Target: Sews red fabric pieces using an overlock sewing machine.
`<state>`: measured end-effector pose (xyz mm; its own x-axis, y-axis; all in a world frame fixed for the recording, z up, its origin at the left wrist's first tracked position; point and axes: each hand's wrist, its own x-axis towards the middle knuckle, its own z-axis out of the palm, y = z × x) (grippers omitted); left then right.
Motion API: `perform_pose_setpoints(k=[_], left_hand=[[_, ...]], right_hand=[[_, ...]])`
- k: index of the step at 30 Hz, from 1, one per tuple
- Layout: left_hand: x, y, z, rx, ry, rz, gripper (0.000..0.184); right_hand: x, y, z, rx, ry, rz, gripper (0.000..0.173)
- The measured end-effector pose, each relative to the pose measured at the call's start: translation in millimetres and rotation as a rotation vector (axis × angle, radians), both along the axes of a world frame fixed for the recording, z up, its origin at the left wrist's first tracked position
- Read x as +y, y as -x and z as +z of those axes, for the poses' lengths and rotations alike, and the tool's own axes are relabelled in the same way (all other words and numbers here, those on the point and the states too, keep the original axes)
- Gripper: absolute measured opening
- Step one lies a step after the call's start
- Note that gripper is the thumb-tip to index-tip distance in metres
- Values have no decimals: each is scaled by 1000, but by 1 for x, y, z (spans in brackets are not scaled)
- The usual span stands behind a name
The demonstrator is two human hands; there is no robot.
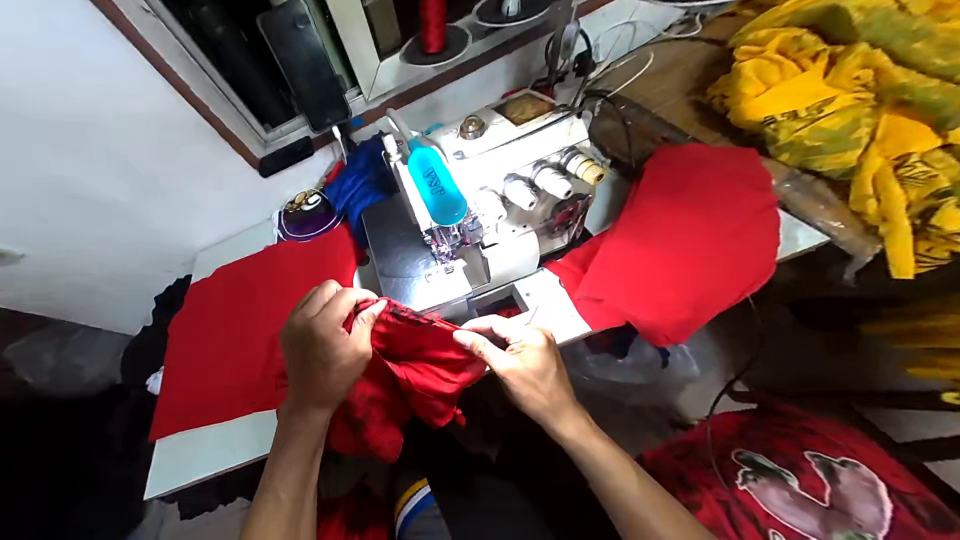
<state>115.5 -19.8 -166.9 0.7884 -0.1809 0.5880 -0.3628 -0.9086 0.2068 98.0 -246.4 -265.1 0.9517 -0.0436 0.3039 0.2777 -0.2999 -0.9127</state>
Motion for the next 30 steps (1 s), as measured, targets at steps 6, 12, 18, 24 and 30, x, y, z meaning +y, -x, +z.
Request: perform_pose_setpoints(k=[6,12,18,24,30], left_hand=[[-30,-38,-20,232,273,-29,7],[-62,-111,-28,364,55,189,15],[-53,-103,-28,288,218,46,14],[2,-133,-43,318,799,-90,22],[31,-209,-39,295,544,303,23]], right_hand=[[-5,2,-5,171,-156,34,10],[6,-24,-4,225,-186,-163,15],[-8,-34,-17,177,-227,-76,25],[-15,-50,-64,-78,144,-175,32],[-11,-50,-62,-87,229,-248,32]])
